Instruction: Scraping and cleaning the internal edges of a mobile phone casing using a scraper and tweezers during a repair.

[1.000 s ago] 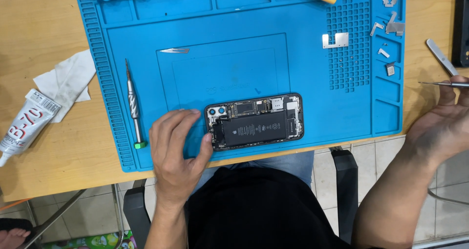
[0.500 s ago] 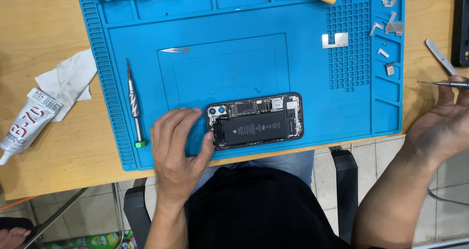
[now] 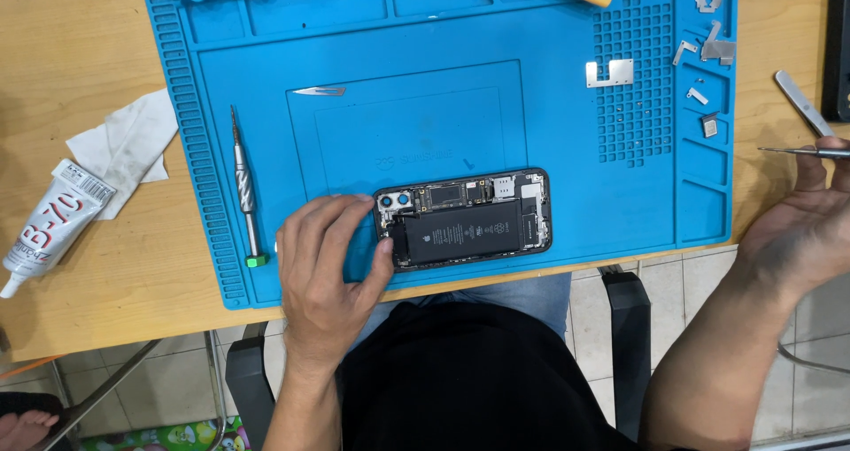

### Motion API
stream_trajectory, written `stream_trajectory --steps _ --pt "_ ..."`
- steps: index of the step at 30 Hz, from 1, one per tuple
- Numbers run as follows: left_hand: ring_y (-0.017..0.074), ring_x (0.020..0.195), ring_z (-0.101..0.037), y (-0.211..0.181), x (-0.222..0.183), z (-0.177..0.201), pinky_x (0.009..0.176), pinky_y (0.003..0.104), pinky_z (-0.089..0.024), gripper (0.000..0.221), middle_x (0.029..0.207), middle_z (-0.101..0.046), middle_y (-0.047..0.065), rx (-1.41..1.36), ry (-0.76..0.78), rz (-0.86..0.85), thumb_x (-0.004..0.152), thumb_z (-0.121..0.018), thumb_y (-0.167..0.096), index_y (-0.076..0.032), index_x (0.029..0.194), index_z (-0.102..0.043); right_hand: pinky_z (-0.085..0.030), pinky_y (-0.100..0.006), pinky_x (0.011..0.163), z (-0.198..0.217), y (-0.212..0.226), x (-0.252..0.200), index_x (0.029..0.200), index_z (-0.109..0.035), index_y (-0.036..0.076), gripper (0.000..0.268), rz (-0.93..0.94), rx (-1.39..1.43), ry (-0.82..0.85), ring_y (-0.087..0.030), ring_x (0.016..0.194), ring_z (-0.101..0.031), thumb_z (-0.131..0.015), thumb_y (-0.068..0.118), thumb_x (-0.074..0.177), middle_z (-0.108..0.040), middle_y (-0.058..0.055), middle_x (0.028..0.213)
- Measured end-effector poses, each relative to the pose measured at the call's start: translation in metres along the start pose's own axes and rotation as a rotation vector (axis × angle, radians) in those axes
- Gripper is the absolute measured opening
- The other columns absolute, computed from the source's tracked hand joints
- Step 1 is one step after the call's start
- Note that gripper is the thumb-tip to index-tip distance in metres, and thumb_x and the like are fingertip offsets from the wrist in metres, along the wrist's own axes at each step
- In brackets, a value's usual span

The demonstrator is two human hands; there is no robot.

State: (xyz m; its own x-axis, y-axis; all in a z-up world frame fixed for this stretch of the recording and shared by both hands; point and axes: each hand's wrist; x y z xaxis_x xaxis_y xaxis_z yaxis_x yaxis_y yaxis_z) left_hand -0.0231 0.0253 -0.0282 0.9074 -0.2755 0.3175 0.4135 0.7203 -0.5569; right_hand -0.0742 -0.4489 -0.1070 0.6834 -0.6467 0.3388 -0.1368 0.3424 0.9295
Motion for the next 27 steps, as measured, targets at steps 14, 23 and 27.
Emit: stream_trajectory --steps 14,23,27 --pt "0.0314 0.116 -0.063 -0.0020 0.0024 0.0008 0.096 0.045 -0.047 0.029 0.122 -0.068 0.010 0.037 0.026 -0.006 0.100 -0.066 -0.021 -0.004 0.124 -0.066 -0.064 -0.038 0.111 -0.0024 0.0016 0.0014 0.125 -0.061 0.007 0.024 -0.013 -0.006 -0.022 -0.027 0.127 -0.065 -0.050 0.025 0.113 -0.063 -0.013 0.125" --pt "0.0310 0.117 -0.062 -0.0014 0.0016 0.0011 0.096 0.045 -0.047 0.030 0.122 -0.067 0.010 0.037 0.036 -0.006 0.101 -0.067 -0.022 -0.005 0.125 -0.066 -0.063 -0.036 0.113 -0.0007 0.0000 0.0007 0.127 -0.061 0.008 0.026 -0.024 -0.005 -0.008 -0.026 0.128 -0.065 -0.050 0.029 0.114 -0.062 -0.013 0.126" --pt "0.0315 0.117 -0.062 -0.0011 0.0011 0.0010 0.096 0.044 -0.047 0.030 0.122 -0.067 0.010 0.034 0.031 -0.004 0.100 -0.067 -0.022 -0.004 0.125 -0.066 -0.061 -0.037 0.114 0.0003 -0.0014 0.0009 0.128 -0.060 0.007 0.027 0.006 -0.010 0.016 -0.027 0.129 -0.063 -0.049 0.028 0.115 -0.061 -0.014 0.128"
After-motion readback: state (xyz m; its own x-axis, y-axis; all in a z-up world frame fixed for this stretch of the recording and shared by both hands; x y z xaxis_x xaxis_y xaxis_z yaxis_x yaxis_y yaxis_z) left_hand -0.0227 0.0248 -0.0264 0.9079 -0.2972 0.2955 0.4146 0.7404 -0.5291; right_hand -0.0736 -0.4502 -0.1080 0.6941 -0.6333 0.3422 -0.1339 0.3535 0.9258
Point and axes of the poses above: each hand's wrist, its own x-axis towards the middle knuckle, its own z-axis out of the back of the hand, y = z × x
